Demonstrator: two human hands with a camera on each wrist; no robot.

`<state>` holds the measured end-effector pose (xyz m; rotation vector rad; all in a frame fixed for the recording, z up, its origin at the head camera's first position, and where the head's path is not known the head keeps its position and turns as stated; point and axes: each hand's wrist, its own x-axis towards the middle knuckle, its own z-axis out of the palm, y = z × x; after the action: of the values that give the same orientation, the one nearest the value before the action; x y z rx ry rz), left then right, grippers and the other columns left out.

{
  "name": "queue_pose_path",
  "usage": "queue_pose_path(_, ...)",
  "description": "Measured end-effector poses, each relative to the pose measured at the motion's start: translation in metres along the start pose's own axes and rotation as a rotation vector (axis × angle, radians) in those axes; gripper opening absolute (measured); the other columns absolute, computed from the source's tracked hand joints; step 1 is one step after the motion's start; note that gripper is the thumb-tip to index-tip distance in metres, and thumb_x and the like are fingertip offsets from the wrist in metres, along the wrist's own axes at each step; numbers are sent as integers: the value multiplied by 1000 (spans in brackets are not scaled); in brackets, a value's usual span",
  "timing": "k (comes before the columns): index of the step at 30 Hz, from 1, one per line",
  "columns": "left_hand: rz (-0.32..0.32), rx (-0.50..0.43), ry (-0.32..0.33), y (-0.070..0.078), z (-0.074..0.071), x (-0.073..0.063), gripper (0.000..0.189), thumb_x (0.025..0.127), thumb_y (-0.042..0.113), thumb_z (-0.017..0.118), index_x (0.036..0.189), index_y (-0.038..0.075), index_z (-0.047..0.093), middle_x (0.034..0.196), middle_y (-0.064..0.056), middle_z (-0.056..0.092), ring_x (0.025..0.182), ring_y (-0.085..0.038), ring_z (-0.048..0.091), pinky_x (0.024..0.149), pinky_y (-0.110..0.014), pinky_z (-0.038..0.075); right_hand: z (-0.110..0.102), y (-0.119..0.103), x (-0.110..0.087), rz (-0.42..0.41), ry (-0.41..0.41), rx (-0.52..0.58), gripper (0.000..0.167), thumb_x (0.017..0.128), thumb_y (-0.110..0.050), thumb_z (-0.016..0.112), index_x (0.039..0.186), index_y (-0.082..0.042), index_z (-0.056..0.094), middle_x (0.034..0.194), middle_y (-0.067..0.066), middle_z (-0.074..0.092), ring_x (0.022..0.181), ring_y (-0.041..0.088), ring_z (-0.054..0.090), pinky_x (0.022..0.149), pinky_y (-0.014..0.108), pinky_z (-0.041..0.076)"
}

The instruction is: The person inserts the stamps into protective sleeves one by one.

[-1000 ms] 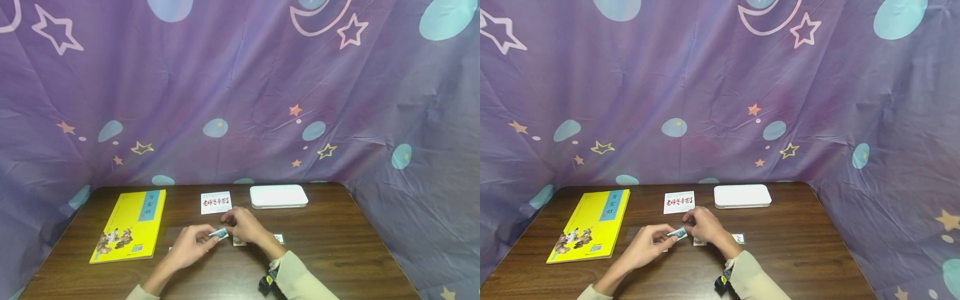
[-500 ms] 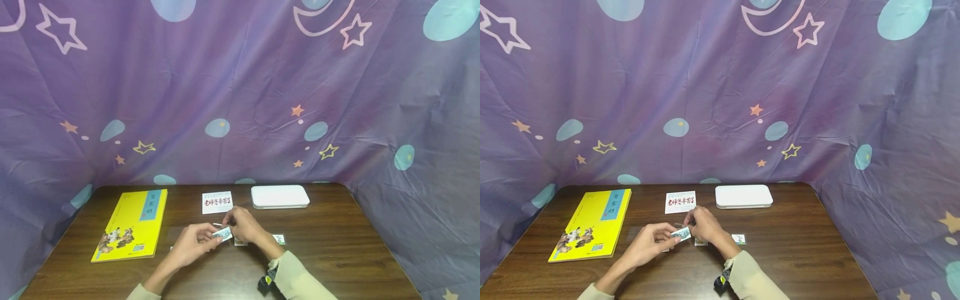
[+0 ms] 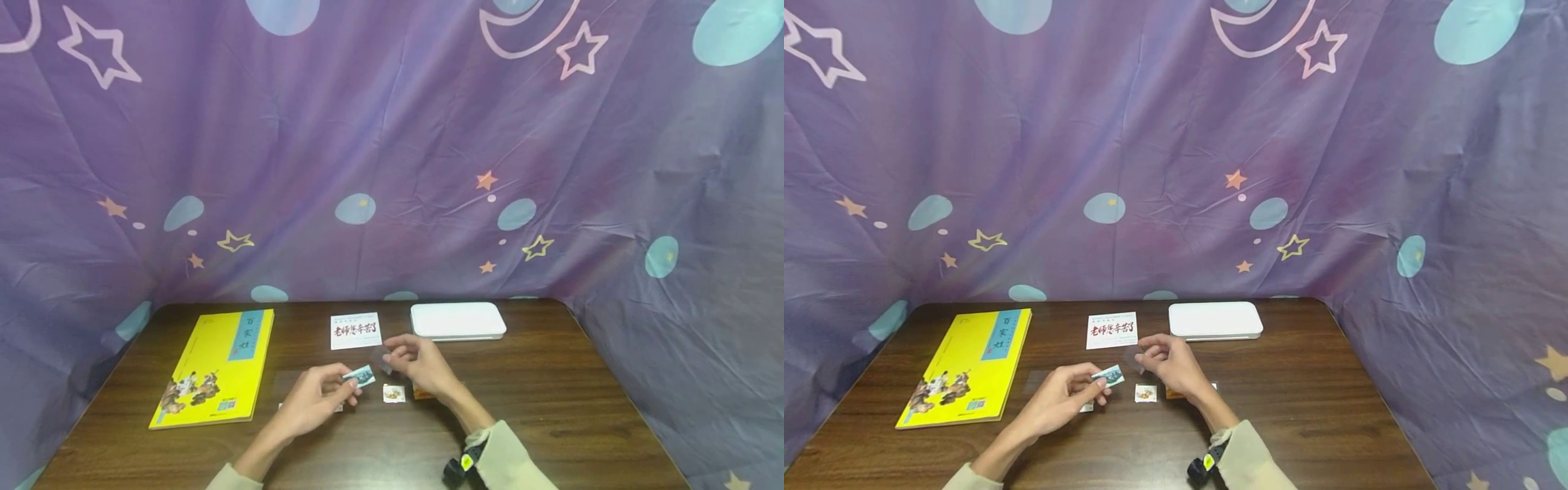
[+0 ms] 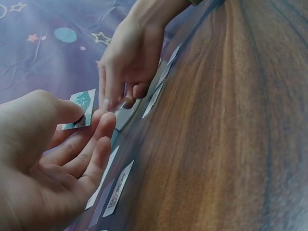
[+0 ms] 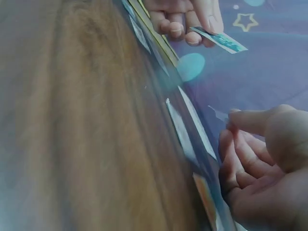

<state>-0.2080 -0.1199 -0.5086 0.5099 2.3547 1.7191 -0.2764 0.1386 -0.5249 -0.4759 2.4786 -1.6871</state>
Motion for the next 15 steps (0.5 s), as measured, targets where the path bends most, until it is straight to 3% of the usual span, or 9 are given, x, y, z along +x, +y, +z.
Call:
queue_pose_path(7, 15, -14, -2, -1, 4, -1, 14, 105, 14, 71, 112, 3, 75, 99, -16, 81, 85, -20, 79, 79, -32, 68, -15, -2, -25, 26, -79, 28, 26, 105, -27, 72, 120, -7, 77, 121, 14, 80, 99, 18, 74, 86, 26, 61)
queue_pose_path(15, 80, 3, -21, -5, 13, -6, 15, 104, 14, 72, 118, 8, 74, 93, -7, 82, 80, -13, 78, 81, -29, 68, -21, -2, -53, 34, -193, 92, 28, 105, -26, 73, 122, -4, 75, 96, 25, 74, 66, 10, 60, 56, 19, 51)
